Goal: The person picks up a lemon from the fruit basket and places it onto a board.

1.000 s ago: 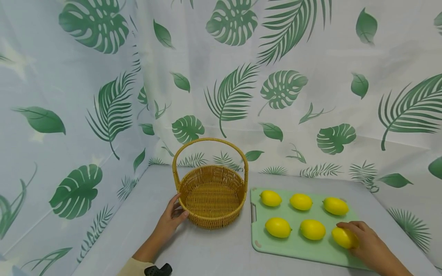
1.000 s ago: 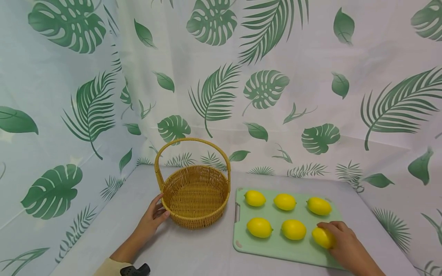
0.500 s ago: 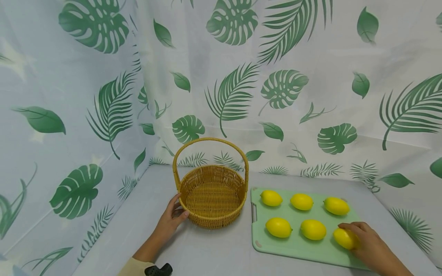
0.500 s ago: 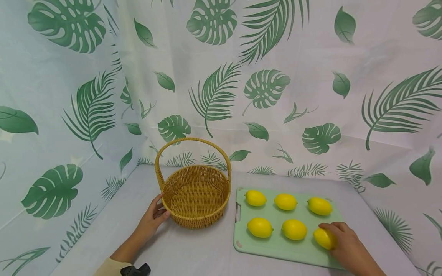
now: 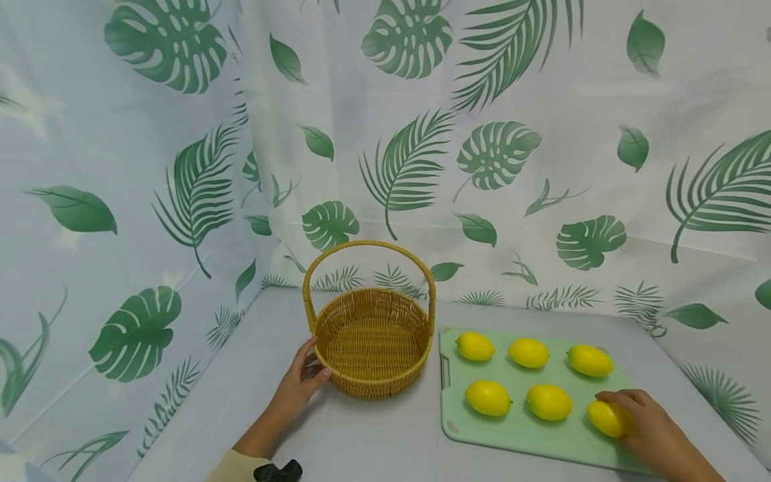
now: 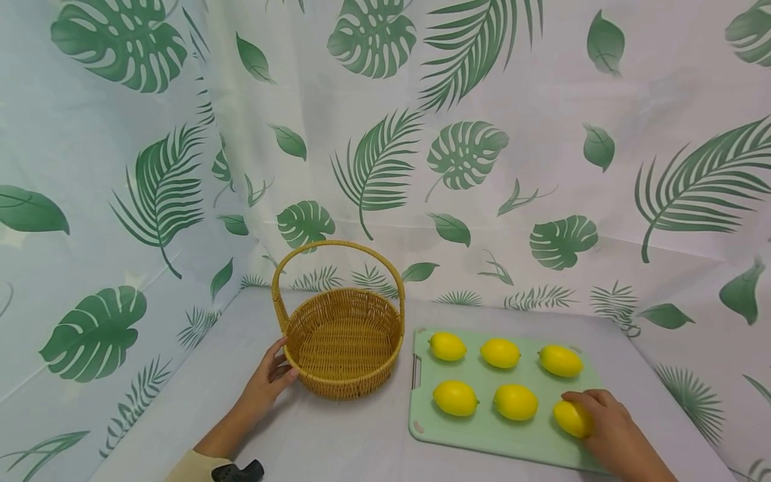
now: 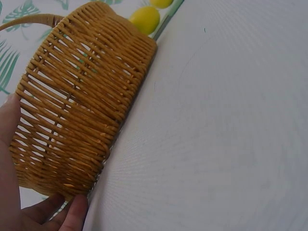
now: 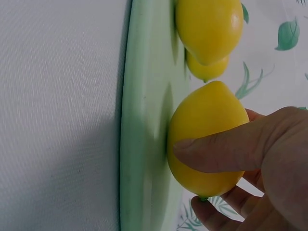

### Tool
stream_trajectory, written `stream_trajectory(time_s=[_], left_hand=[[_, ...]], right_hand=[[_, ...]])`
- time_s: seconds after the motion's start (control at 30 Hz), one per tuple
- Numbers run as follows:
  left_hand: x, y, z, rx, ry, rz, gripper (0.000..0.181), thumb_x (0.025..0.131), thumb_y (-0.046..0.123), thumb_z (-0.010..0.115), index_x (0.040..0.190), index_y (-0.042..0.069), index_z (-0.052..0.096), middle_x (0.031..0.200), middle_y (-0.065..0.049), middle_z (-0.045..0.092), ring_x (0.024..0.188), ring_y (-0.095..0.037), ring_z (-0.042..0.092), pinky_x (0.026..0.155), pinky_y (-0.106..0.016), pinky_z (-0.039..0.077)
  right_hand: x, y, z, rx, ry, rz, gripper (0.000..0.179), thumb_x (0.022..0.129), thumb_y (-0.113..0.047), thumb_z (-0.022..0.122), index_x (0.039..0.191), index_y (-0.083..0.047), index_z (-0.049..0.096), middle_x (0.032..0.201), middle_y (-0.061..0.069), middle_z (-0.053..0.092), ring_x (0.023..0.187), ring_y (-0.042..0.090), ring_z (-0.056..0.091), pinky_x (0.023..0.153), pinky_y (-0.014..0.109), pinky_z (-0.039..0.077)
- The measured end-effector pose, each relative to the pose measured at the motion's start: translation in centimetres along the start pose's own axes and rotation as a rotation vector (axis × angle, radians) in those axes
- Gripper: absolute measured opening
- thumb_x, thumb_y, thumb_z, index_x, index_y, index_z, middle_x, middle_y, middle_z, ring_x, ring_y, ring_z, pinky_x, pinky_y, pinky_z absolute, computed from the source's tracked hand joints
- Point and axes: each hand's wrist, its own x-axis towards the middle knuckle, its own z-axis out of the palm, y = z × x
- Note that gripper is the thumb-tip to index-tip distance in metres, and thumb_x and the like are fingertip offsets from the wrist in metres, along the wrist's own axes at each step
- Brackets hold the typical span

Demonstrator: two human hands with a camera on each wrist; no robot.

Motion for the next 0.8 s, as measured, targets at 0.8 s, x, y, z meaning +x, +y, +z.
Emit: stream_trajectory(time_s=[0.8], left_hand=[[-0.9,2.7,-0.2,-0.041,-0.040,0.006,0.076,0.095,0.024,0.066,0.156,0.016,0.021,0.148,-0.028,0.035,0.122,-0.039,0.050,0.091,-0.045,0.048]], right_hand=[[0.3,-0.2,-0.1,0.039,0.006,0.052,0.055,0.070,0.004,0.077,0.122,-0.002,0.061,0.114,0.027,0.049,0.099,0.047,0.049,0.079,0.069,0.041]])
